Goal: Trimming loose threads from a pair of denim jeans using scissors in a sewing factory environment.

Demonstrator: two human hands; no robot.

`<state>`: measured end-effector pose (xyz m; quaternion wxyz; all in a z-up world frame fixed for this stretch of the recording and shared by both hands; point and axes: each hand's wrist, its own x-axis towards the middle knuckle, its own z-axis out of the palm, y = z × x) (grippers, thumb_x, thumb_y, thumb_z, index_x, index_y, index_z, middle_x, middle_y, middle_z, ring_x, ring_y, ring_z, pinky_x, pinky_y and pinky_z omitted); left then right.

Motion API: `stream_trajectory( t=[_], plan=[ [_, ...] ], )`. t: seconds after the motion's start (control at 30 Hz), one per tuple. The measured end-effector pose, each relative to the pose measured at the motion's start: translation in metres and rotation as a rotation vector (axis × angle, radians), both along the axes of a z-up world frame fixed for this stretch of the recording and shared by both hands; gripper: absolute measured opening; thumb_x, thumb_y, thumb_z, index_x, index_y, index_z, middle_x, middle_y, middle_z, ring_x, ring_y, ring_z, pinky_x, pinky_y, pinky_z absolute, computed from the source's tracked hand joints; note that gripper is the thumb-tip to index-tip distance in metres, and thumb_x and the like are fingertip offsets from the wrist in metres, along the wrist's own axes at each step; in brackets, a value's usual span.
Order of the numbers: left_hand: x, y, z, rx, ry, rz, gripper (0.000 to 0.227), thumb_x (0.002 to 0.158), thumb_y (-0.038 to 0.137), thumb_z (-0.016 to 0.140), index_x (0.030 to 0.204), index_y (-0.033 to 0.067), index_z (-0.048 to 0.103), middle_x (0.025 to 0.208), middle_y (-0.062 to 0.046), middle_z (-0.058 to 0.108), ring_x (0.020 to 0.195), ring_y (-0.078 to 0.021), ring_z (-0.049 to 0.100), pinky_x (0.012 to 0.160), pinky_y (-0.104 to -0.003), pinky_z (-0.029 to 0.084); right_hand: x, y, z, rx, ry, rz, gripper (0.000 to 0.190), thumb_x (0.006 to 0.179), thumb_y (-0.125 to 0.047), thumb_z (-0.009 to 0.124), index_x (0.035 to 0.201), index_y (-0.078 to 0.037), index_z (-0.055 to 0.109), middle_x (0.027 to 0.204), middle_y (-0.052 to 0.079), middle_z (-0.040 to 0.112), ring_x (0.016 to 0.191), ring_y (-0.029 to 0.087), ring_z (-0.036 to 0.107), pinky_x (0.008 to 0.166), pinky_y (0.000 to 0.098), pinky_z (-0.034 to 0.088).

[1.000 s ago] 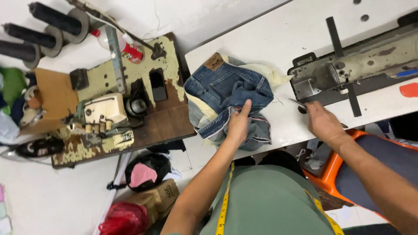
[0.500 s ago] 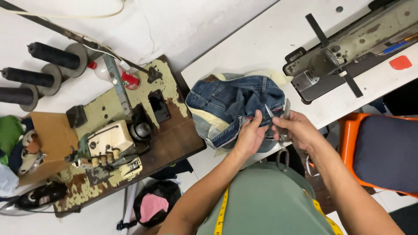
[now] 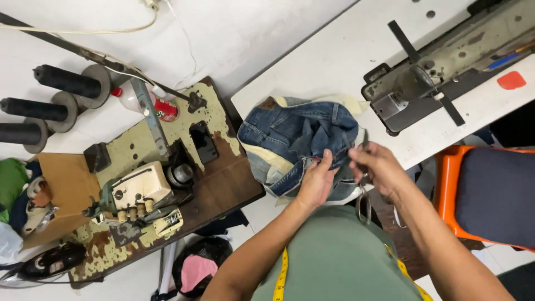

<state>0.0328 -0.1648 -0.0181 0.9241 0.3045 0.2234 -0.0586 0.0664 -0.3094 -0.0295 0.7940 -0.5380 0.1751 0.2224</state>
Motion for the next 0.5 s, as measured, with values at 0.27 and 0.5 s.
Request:
stream_trajectory(
  t=[0.27, 0.5],
  plan=[
    [0.006, 0.003, 0.007, -0.021, 0.017, 0.044, 0.035, 0.104, 0.026, 0.068, 0.116, -0.0067, 0.072, 0.121, -0.019, 0.071, 0.125, -0.0307, 0.063, 0.122, -0.051, 0.039, 0.001, 0.011, 0.009, -0.047, -0.034, 0.054, 0.025, 0.091, -0.013, 0.075, 0.096, 0.001, 0.055, 0.067, 0.020, 0.059, 0.037, 0.022, 0.054, 0.036, 0.0346, 0.047],
    [0.004, 0.021, 0.020, 0.070, 0.038, 0.043, 0.042, 0.103, 0.031, 0.070, 0.122, -0.0071, 0.070, 0.125, -0.020, 0.069, 0.129, -0.0329, 0.059, 0.119, -0.057, 0.038, 0.010, -0.006, 0.031, -0.659, -0.449, -0.005, 0.017, 0.098, -0.011, 0.080, 0.112, -0.006, 0.072, 0.088, 0.012, 0.067, 0.075, 0.015, 0.059, 0.068, 0.0322, 0.052]
  ],
)
